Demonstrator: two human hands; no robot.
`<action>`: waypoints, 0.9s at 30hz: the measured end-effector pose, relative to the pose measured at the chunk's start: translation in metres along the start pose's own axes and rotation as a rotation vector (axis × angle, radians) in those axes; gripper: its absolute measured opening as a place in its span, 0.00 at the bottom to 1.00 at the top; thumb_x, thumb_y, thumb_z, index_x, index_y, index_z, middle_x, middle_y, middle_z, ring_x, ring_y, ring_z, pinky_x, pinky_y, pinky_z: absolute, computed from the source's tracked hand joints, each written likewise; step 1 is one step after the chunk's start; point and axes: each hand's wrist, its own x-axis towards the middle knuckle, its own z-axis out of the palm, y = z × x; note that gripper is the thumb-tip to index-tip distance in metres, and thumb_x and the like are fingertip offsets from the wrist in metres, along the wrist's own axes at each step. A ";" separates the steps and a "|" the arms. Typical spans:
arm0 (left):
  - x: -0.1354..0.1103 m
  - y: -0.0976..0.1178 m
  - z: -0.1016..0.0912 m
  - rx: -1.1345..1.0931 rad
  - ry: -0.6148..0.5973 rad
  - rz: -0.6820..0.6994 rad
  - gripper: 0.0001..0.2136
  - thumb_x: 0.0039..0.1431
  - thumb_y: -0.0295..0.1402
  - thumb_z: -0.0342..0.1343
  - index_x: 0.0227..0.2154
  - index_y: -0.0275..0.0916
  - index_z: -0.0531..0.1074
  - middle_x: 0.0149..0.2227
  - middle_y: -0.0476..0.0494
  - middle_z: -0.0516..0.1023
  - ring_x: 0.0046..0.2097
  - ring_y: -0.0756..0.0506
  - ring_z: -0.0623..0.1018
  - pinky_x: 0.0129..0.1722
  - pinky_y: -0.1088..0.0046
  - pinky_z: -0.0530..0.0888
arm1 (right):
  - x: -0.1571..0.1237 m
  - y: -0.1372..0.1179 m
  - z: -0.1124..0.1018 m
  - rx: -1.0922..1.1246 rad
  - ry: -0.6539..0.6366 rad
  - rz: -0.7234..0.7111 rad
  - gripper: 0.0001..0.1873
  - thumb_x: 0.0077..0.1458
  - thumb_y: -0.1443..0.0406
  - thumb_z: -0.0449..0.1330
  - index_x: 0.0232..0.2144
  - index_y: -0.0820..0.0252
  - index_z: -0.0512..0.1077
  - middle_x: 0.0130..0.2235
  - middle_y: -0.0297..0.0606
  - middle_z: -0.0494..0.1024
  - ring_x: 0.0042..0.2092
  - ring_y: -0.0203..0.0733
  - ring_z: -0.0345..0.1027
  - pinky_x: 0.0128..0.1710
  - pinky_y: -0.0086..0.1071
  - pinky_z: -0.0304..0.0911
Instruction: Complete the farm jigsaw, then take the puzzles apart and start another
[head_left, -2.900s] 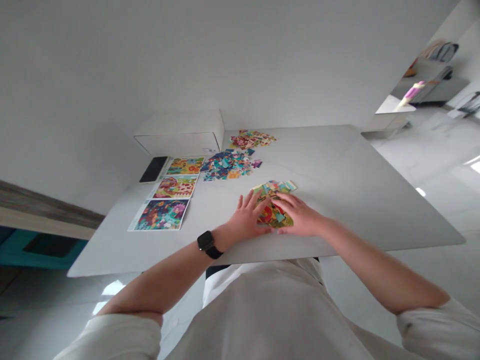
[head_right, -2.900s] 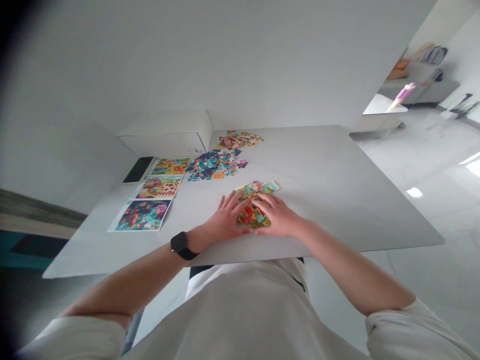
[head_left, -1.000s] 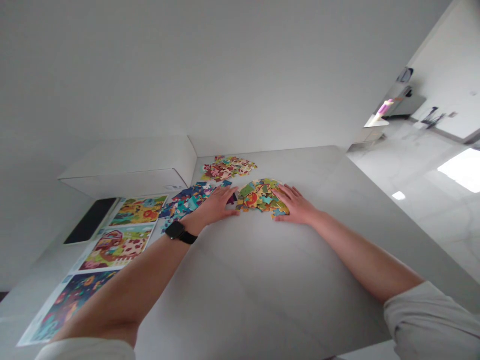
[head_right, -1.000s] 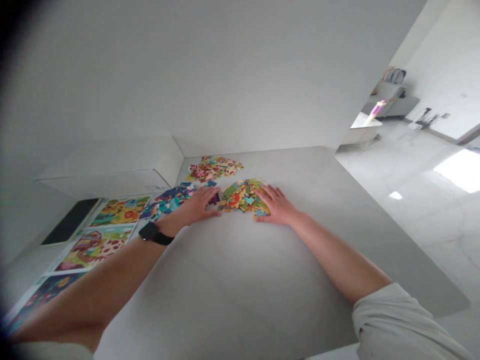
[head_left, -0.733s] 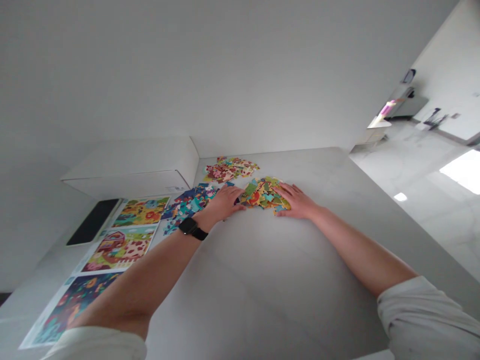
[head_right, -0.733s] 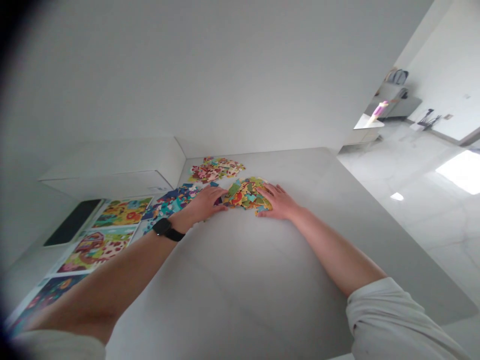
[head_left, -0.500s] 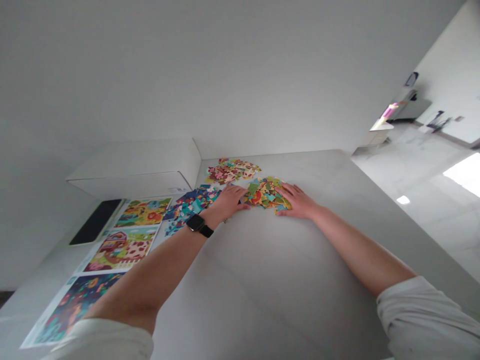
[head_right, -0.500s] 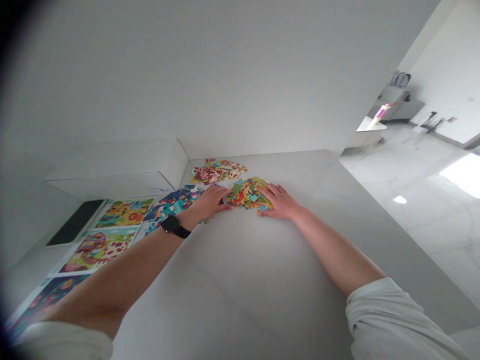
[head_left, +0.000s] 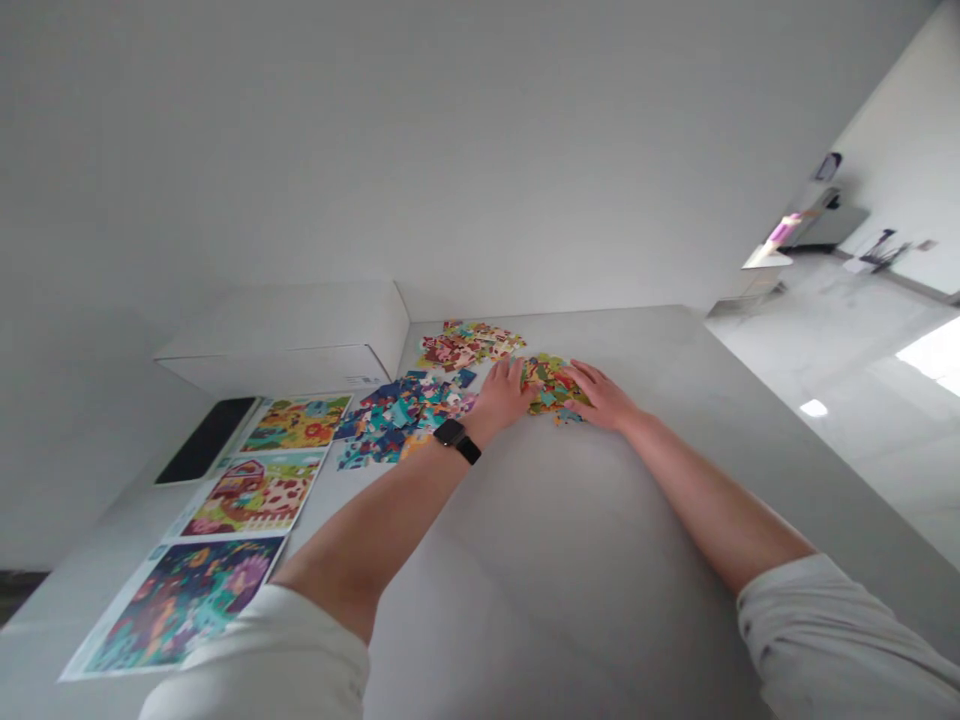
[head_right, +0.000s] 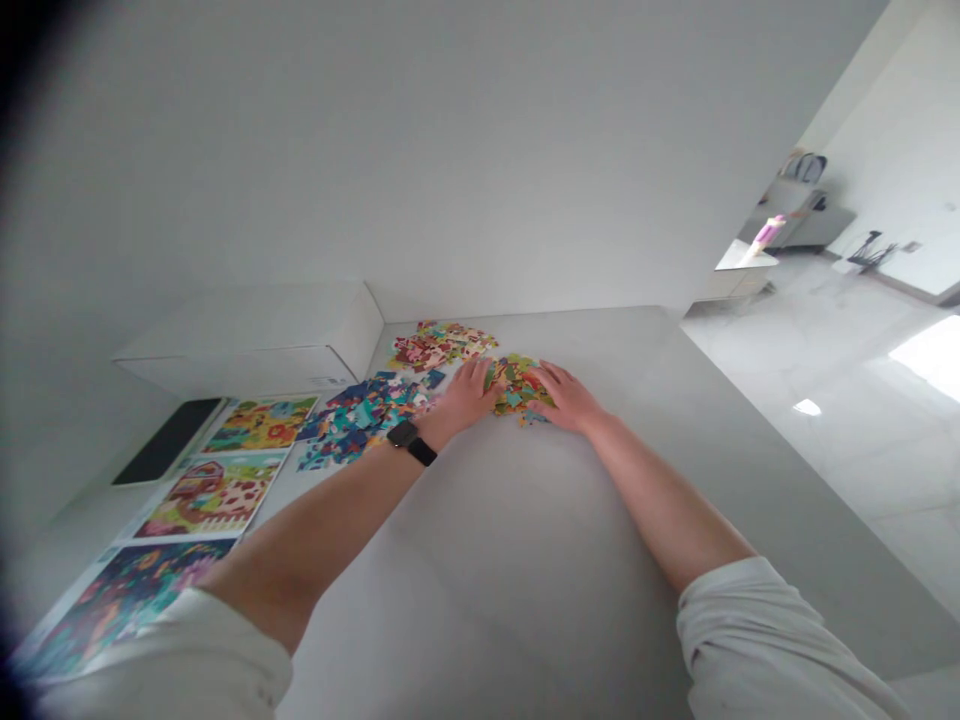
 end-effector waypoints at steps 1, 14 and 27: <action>0.004 0.011 0.004 0.005 0.020 -0.046 0.32 0.75 0.52 0.44 0.71 0.34 0.60 0.73 0.24 0.63 0.76 0.30 0.62 0.73 0.49 0.63 | 0.001 0.000 0.001 0.015 0.021 0.031 0.44 0.70 0.38 0.47 0.77 0.50 0.53 0.75 0.52 0.60 0.76 0.60 0.53 0.73 0.60 0.55; -0.008 0.045 0.007 0.050 -0.072 -0.117 0.35 0.72 0.56 0.49 0.74 0.41 0.60 0.77 0.32 0.57 0.76 0.30 0.59 0.74 0.47 0.59 | 0.045 -0.016 0.013 0.065 0.043 0.134 0.36 0.75 0.46 0.40 0.70 0.55 0.68 0.70 0.49 0.71 0.73 0.52 0.60 0.74 0.53 0.54; -0.020 0.043 0.000 0.044 -0.208 -0.043 0.53 0.59 0.69 0.55 0.78 0.40 0.51 0.80 0.27 0.43 0.79 0.23 0.48 0.75 0.36 0.49 | 0.000 0.001 0.003 -0.052 -0.086 0.050 0.53 0.61 0.38 0.63 0.76 0.59 0.57 0.77 0.58 0.56 0.76 0.66 0.52 0.74 0.60 0.52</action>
